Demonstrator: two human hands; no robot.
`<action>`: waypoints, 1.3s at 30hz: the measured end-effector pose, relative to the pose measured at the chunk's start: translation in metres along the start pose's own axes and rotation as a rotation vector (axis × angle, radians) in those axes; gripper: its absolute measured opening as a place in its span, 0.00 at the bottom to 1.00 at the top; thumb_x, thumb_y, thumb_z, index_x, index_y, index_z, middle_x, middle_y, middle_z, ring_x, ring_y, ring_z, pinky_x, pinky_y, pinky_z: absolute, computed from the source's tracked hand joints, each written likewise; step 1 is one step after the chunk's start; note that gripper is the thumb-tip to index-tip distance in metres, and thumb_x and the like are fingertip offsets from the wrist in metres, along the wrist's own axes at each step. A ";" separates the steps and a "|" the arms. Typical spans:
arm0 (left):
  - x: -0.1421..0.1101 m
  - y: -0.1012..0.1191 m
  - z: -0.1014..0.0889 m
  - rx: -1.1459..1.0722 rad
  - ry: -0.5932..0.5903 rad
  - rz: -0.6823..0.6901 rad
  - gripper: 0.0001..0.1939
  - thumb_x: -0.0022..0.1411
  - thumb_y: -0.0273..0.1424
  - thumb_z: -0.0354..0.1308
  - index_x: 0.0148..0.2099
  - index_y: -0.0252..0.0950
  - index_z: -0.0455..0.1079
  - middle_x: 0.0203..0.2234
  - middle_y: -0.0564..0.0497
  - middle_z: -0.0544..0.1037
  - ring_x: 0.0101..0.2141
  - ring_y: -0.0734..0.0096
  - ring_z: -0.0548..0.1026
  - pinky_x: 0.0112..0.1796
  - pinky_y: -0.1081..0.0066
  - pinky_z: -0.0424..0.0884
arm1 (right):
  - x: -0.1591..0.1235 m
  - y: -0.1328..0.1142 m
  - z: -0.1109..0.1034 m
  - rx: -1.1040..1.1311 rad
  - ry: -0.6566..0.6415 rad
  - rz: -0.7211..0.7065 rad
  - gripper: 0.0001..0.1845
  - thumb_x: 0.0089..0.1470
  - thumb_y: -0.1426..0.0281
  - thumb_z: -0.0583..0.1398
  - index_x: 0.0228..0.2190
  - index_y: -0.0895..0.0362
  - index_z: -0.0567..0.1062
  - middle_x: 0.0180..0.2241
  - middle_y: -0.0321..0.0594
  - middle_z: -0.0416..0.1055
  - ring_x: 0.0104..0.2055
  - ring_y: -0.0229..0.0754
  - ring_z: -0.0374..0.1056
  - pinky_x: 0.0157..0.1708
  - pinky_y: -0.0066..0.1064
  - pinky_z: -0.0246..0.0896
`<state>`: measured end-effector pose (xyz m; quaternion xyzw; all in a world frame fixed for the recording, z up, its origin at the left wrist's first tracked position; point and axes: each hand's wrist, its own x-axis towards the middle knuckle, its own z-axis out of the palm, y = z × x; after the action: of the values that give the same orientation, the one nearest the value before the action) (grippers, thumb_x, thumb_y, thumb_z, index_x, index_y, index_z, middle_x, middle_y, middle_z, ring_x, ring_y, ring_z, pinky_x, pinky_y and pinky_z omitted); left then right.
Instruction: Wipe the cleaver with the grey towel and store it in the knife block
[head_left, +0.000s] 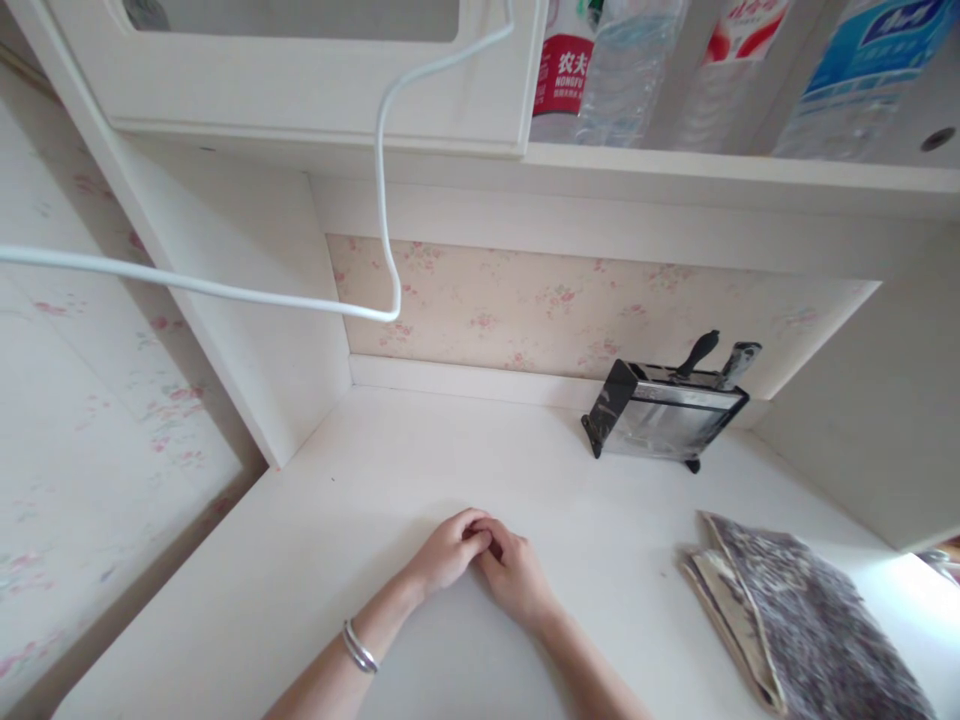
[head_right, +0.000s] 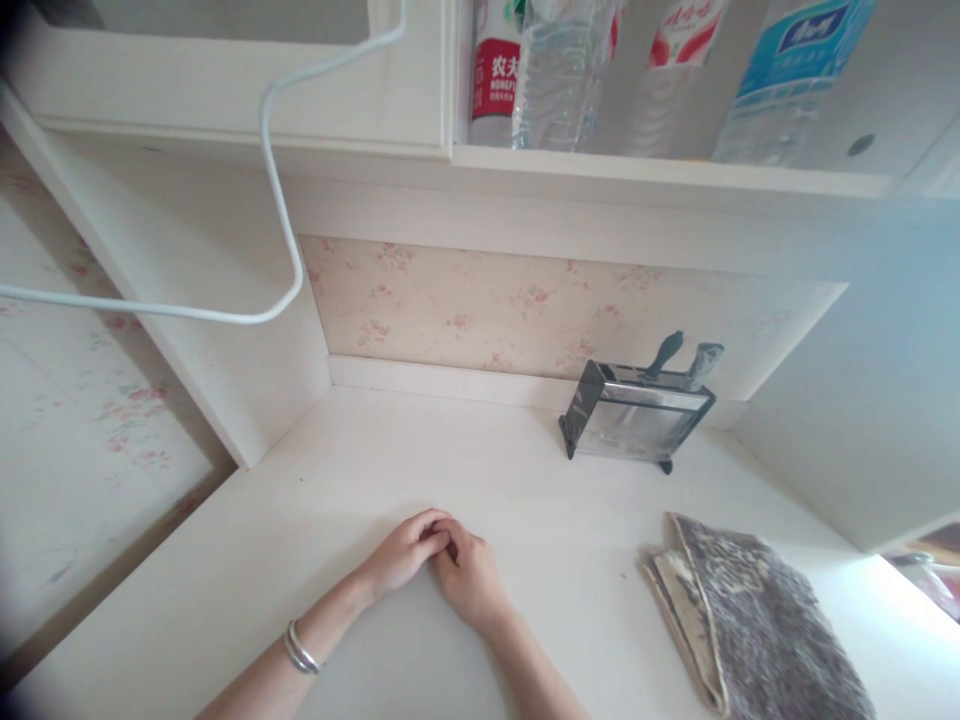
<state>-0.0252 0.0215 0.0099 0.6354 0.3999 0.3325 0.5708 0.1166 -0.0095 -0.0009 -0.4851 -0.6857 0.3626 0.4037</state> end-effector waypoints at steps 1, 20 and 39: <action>0.000 0.000 0.000 0.000 -0.002 0.001 0.11 0.58 0.31 0.54 0.44 0.36 0.72 0.40 0.48 0.78 0.44 0.63 0.73 0.47 0.68 0.66 | 0.000 0.000 0.000 -0.002 -0.001 0.003 0.17 0.52 0.77 0.53 0.42 0.54 0.74 0.39 0.40 0.76 0.41 0.42 0.72 0.42 0.33 0.65; -0.001 0.002 0.000 0.002 -0.014 -0.006 0.10 0.57 0.28 0.53 0.41 0.37 0.71 0.37 0.50 0.77 0.42 0.64 0.72 0.45 0.69 0.65 | -0.001 -0.001 0.000 -0.016 0.013 0.003 0.17 0.51 0.77 0.53 0.41 0.54 0.74 0.38 0.39 0.76 0.40 0.43 0.72 0.41 0.32 0.64; 0.006 0.042 0.027 0.284 -0.344 0.040 0.16 0.55 0.26 0.52 0.45 0.38 0.73 0.38 0.50 0.79 0.39 0.66 0.75 0.41 0.69 0.69 | -0.032 -0.008 -0.074 0.258 -0.351 0.215 0.11 0.49 0.69 0.60 0.37 0.55 0.77 0.34 0.38 0.74 0.36 0.41 0.68 0.37 0.31 0.62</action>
<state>0.0071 0.0130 0.0478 0.7646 0.3266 0.1709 0.5287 0.1874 -0.0345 0.0297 -0.4291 -0.6378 0.5669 0.2962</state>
